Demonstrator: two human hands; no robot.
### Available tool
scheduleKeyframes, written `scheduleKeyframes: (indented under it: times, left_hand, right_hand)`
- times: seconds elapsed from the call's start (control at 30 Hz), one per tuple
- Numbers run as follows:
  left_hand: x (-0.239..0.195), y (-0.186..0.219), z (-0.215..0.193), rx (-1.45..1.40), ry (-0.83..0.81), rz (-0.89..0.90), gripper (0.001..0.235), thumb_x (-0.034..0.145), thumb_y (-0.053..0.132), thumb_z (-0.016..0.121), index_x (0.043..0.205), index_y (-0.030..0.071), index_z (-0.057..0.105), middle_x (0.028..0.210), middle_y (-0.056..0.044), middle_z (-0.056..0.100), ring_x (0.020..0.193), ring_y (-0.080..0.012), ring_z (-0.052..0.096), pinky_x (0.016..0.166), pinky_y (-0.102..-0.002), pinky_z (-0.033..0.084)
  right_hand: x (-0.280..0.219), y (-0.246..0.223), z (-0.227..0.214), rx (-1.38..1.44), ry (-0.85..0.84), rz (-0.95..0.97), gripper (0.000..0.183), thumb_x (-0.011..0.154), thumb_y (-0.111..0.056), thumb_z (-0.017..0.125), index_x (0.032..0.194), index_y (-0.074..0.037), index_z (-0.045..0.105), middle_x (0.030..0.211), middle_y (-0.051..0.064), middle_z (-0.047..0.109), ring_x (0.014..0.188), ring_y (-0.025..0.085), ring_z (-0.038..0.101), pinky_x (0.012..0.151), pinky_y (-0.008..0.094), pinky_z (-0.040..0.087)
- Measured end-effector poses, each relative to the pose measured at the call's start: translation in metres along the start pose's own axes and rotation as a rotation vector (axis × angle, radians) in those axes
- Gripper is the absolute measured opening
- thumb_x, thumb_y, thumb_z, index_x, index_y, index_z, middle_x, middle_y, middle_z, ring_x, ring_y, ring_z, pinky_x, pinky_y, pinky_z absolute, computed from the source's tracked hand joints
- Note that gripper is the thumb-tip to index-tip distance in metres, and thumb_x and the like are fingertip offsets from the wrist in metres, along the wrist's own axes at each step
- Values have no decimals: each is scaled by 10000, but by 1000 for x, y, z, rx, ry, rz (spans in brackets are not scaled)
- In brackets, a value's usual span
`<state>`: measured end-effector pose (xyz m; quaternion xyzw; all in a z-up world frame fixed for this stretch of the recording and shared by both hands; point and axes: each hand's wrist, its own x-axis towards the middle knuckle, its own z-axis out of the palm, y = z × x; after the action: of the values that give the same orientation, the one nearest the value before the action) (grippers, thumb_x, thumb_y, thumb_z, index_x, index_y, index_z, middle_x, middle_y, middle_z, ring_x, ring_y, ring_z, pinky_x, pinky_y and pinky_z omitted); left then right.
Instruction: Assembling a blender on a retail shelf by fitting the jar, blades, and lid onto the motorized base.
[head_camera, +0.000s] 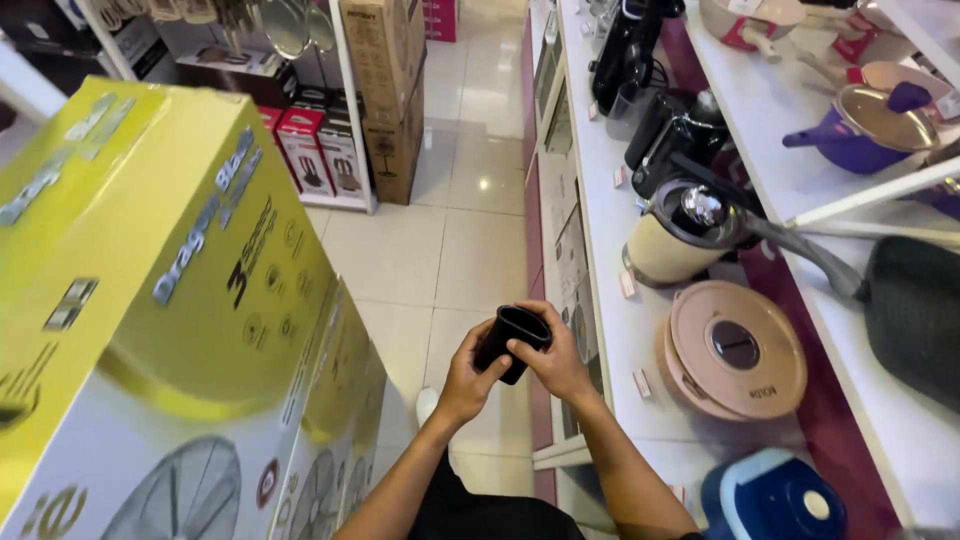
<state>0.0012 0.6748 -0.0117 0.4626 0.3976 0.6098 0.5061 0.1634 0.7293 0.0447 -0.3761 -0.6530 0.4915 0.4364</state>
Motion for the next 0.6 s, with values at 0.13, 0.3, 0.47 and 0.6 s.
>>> scheduleKeyframes:
  times: [0.13, 0.3, 0.47, 0.6]
  left_hand:
    - [118, -25, -27, -316, 26, -181, 516, 914, 153, 777, 1350, 129, 504, 1182, -72, 638, 1075, -239, 718, 965, -406, 602]
    - [272, -25, -42, -438, 58, -160, 345, 951, 66, 690, 1253, 129, 537, 1048, -1, 587, 989, -168, 700, 923, -405, 638]
    - [385, -37, -58, -310, 121, -48, 458, 921, 43, 719, 1336, 84, 531, 1047, -24, 553, 945, -137, 650, 868, -350, 636]
    - [458, -31, -74, -40, 98, 56, 512, 954, 84, 684, 1446, 68, 544, 1106, -51, 621, 1037, -154, 603, 899, -352, 575]
  right_hand:
    - [111, 35, -11, -12, 126, -85, 543, 793, -43, 819, 1270, -72, 562, 1106, 114, 696, 1038, 208, 651, 910, 379, 548]
    - [235, 50, -25, -79, 226, -62, 604, 802, -15, 809, 1304, -95, 481, 1160, 78, 630, 1011, 183, 619, 857, 357, 533]
    - [332, 46, -36, -197, 189, 93, 632, 778, -86, 857, 1357, -93, 604, 1159, 167, 659, 1088, 292, 660, 932, 456, 547]
    - [418, 88, -51, -160, 67, 201, 554, 757, -53, 891, 1262, -132, 678, 1025, 104, 720, 981, 241, 685, 888, 433, 566]
